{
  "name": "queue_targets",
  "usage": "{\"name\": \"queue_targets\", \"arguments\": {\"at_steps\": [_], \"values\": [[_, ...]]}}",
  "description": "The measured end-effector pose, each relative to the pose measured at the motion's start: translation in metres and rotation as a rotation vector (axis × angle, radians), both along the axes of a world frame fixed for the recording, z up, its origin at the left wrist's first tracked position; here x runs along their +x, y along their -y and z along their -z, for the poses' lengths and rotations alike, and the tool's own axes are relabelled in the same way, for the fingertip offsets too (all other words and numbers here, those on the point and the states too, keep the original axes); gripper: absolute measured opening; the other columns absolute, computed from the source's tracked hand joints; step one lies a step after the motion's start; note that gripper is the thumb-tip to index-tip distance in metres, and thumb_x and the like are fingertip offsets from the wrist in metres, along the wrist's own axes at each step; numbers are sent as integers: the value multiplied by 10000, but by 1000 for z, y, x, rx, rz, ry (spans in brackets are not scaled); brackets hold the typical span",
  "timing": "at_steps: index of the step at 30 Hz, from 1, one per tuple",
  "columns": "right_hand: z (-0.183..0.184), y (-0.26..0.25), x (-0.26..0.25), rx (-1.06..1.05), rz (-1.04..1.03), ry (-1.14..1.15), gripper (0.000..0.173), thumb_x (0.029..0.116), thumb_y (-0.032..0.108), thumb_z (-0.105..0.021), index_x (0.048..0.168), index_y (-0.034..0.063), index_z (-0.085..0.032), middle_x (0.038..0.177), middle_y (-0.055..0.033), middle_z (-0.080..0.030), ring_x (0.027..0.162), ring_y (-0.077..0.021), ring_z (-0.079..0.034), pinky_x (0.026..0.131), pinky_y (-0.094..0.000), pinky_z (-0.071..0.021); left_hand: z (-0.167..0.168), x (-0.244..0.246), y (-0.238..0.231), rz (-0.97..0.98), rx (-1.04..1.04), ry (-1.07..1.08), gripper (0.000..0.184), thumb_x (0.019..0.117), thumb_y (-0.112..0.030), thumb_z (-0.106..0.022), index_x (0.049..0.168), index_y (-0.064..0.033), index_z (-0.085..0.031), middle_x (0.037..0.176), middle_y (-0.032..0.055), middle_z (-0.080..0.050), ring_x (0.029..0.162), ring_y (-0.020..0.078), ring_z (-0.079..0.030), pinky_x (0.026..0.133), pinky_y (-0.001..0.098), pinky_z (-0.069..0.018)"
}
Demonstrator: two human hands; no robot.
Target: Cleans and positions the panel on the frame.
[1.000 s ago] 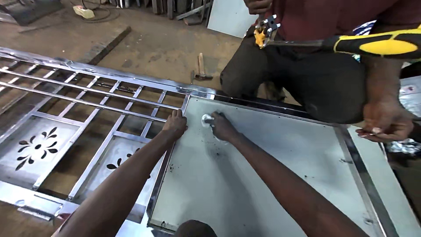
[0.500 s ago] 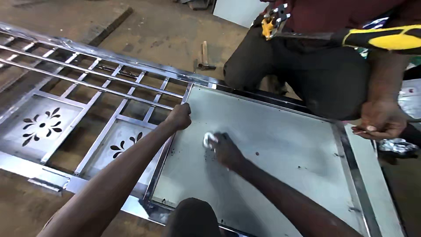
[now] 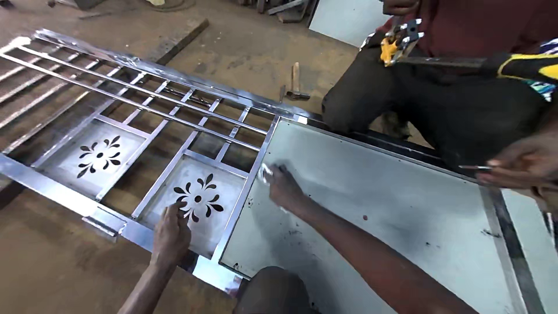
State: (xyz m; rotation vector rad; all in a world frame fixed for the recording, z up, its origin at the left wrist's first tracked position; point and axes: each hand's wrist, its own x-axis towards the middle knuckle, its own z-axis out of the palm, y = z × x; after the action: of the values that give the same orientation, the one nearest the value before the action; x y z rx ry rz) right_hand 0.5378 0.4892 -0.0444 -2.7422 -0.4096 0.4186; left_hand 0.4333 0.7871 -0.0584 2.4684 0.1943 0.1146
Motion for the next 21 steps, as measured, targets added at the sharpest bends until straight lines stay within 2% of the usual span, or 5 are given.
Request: {"name": "queue_targets", "arguments": {"at_steps": [3,6,9,17,21], "values": [[-34,0,-7,1,64,-267,324,986,133,-617,1295,81,-699,1371,-228,-573,1267,-390,-559,1035,-539,-484,24,-12,7,-29,53,179,284,946,-5,-440,1081,93,-670,964,258,-671,834,400,-666,762,549,-548],[-31,12,54,-47,342,-119,399,997,204,-609,1374,75,-637,1470,-305,-459,1312,-466,-515,1011,-598,-493,40,-14,12,-55,-17,248,358,888,-119,-461,1108,84,-656,889,193,-640,754,326,-620,693,507,-524],[3,2,84,-121,317,41,373,994,172,-582,1340,53,-658,1476,-262,-460,1322,-443,-491,1001,-566,-492,39,-13,10,-138,-63,211,454,916,-255,-464,1191,62,-638,808,140,-632,707,298,-612,663,550,-506],[14,-25,-65,83,-244,40,342,908,47,-644,1234,82,-739,1339,-159,-632,1199,-382,-591,967,-527,-527,29,-12,12,-206,-161,88,330,1023,-157,-477,1273,21,-599,873,136,-696,763,305,-662,723,571,-526],[-13,-28,-63,48,-41,-126,340,971,80,-618,1296,106,-711,1387,-206,-583,1235,-399,-587,985,-551,-521,27,-7,11,-233,-214,59,304,1045,-166,-490,1269,4,-604,864,130,-700,744,286,-672,716,558,-538]]}}
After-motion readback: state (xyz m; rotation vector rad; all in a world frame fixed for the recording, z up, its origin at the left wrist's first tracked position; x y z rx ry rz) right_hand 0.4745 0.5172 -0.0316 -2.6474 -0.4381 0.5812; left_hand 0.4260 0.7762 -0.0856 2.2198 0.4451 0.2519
